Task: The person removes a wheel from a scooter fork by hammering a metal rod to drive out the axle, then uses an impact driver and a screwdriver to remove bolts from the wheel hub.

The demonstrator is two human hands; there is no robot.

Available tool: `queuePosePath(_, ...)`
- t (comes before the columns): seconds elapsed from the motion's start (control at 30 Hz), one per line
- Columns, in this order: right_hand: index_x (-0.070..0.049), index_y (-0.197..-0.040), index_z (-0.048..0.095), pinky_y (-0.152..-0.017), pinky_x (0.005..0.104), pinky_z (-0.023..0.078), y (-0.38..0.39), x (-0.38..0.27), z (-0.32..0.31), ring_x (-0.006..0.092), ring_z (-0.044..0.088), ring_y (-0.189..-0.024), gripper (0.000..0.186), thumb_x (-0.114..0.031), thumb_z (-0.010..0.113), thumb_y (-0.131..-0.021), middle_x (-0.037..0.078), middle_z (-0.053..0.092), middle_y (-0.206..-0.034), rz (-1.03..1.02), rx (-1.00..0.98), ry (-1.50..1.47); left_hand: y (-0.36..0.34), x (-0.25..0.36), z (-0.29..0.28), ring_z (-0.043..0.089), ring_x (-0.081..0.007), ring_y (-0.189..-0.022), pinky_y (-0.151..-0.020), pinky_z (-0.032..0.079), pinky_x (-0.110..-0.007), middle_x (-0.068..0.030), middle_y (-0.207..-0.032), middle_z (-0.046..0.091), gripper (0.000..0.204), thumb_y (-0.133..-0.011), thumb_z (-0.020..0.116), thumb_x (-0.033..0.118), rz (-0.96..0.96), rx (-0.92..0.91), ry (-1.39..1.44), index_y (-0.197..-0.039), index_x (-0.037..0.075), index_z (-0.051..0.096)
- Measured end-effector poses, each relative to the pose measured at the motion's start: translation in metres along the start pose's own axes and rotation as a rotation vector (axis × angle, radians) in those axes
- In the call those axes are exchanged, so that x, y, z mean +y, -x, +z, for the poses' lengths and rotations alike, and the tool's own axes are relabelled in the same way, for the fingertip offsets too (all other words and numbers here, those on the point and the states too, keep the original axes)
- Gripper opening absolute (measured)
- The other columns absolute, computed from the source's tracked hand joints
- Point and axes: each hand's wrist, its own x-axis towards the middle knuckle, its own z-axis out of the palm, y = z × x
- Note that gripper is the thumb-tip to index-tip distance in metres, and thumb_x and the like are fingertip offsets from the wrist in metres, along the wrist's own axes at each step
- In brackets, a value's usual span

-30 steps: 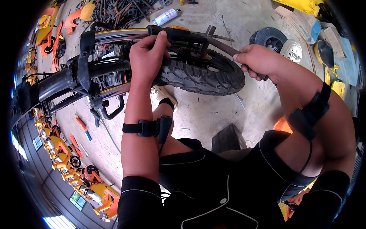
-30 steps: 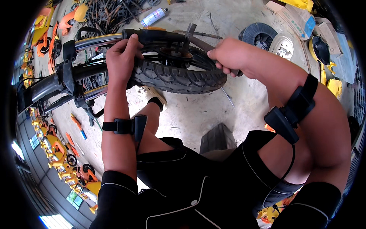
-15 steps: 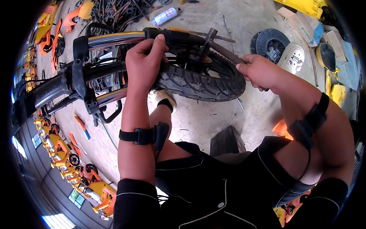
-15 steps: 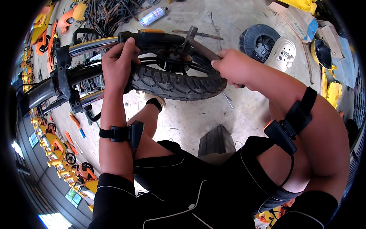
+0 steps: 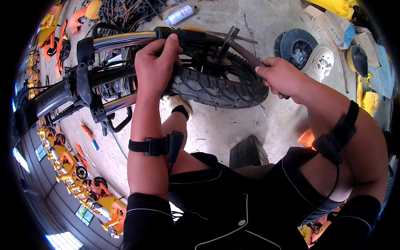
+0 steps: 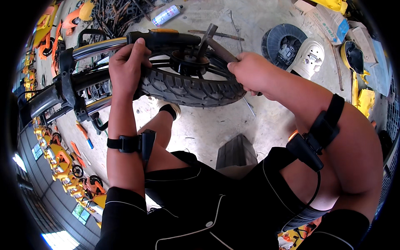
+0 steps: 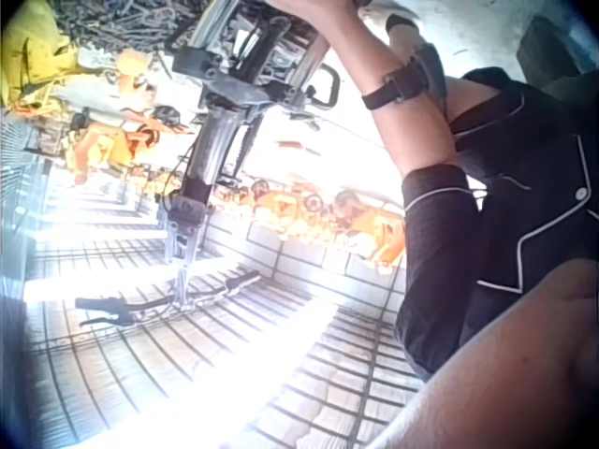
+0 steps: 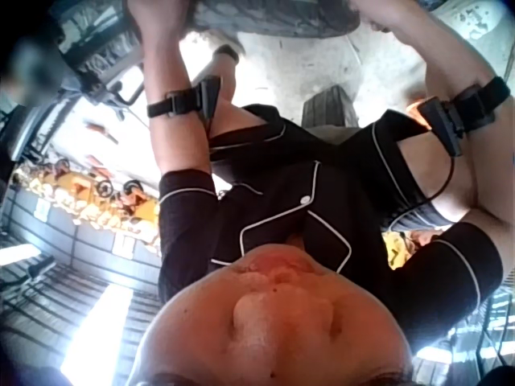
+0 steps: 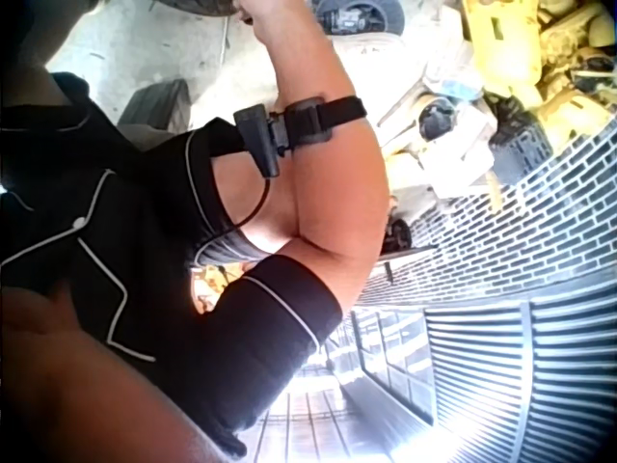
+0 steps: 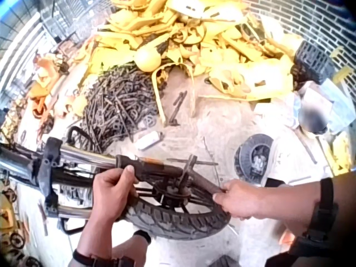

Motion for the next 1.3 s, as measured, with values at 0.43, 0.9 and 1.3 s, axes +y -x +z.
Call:
queuePosePath(0.43,0.001,-0.111,0.06,-0.046,0.0386,0.047,0.003,-0.008,-0.003,0.0237,0.059,-0.052,0.033,-0.029,0.049,-0.103,0.013,0.06,-0.075,-0.109,0.06,0.394,0.002,0.004,0.005,0.058,-0.0084,-0.057,-0.057,0.04,-0.023,-0.004,-0.061,0.064,0.038,-0.096,0.069,0.032,0.001,0.06,-0.001,-0.082,-0.003,0.073)
queuePosePath(0.9,-0.004,-0.113,0.06,-0.041,0.0355,0.046,0.016,-0.015,-0.013,0.017,0.055,-0.052,0.029,-0.03,0.053,-0.102,0.005,0.053,-0.069,0.0,0.05,0.428,0.003,0.008,0.004,0.057,-0.0084,-0.057,-0.057,0.041,-0.024,-0.004,-0.06,0.063,0.04,-0.096,0.069,0.034,-0.032,0.062,-0.04,-0.081,-0.003,0.074)
queuePosePath(1.3,-0.004,-0.111,0.06,-0.041,0.0332,0.044,0.024,-0.02,-0.021,0.0168,0.054,-0.049,0.027,-0.029,0.052,-0.103,0.005,0.053,-0.068,-0.007,0.024,0.395,0.003,0.008,0.005,0.058,-0.0088,-0.057,-0.057,0.042,-0.024,-0.0045,-0.061,0.064,0.041,-0.096,0.068,0.034,-0.042,0.08,-0.047,-0.082,-0.003,0.074)
